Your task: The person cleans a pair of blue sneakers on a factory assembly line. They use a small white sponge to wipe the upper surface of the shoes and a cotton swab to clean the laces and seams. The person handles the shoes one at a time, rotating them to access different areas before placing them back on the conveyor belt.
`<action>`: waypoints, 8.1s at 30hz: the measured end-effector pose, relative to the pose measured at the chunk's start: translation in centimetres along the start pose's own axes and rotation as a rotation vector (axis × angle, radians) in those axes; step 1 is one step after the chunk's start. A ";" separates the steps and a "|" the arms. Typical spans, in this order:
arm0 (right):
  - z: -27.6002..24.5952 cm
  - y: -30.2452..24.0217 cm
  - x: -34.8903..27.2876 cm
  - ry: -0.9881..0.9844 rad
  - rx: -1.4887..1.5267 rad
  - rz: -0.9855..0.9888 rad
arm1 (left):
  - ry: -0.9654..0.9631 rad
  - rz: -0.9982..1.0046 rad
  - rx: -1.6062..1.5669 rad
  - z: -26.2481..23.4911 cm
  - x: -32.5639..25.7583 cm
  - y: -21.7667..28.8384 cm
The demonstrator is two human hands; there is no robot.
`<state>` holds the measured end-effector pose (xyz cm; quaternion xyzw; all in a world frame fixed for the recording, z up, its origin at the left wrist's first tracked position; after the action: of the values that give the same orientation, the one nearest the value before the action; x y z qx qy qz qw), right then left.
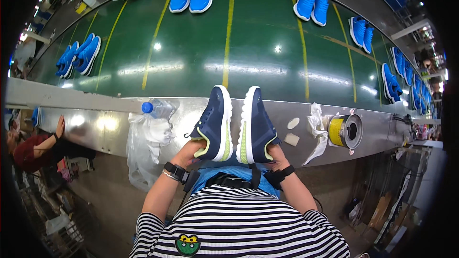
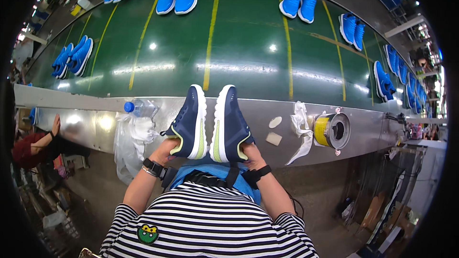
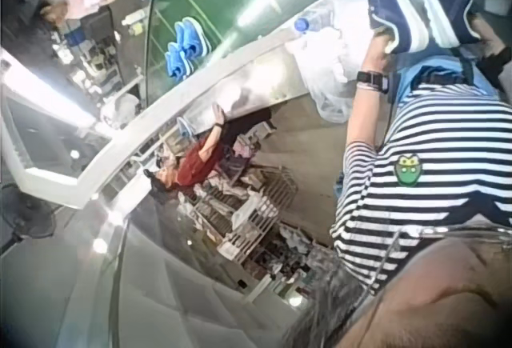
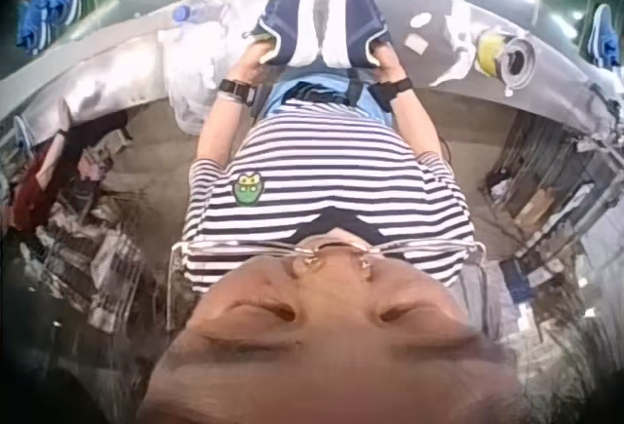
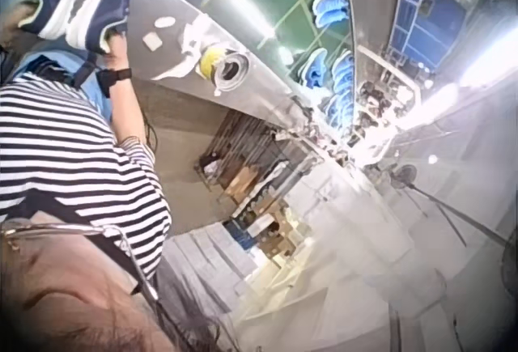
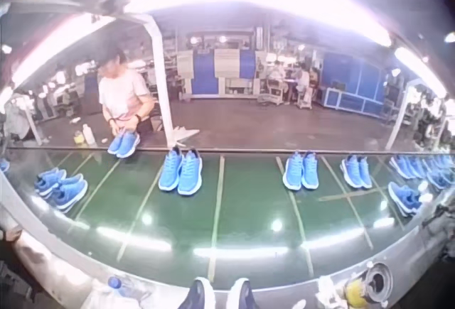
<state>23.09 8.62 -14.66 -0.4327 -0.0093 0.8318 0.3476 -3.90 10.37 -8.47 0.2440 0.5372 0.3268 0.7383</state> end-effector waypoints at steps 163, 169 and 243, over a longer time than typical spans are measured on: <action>17.2 -5.9 -4.0 -0.040 -0.551 -0.244 | 0.456 1.127 1.110 -5.6 -2.1 13.7; 24.0 -4.5 -3.0 -0.193 -0.709 -0.367 | 0.404 1.260 1.340 -1.7 -4.2 16.3; 4.8 -10.0 4.1 0.518 -0.884 -0.762 | -0.353 0.822 1.448 14.8 3.2 0.9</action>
<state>23.71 19.95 -11.41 -0.6885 -0.4207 0.4359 0.3987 10.63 13.20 -5.36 0.8791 0.3595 0.1018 0.2959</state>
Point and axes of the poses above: each hand's wrist, its own x-axis towards the middle knuckle, its own z-axis out of the palm, y = z × x, the point moved 6 cm from there along x, towards the middle knuckle, and after that the axes turned 12 degrees about z, right-handed, at the moved point
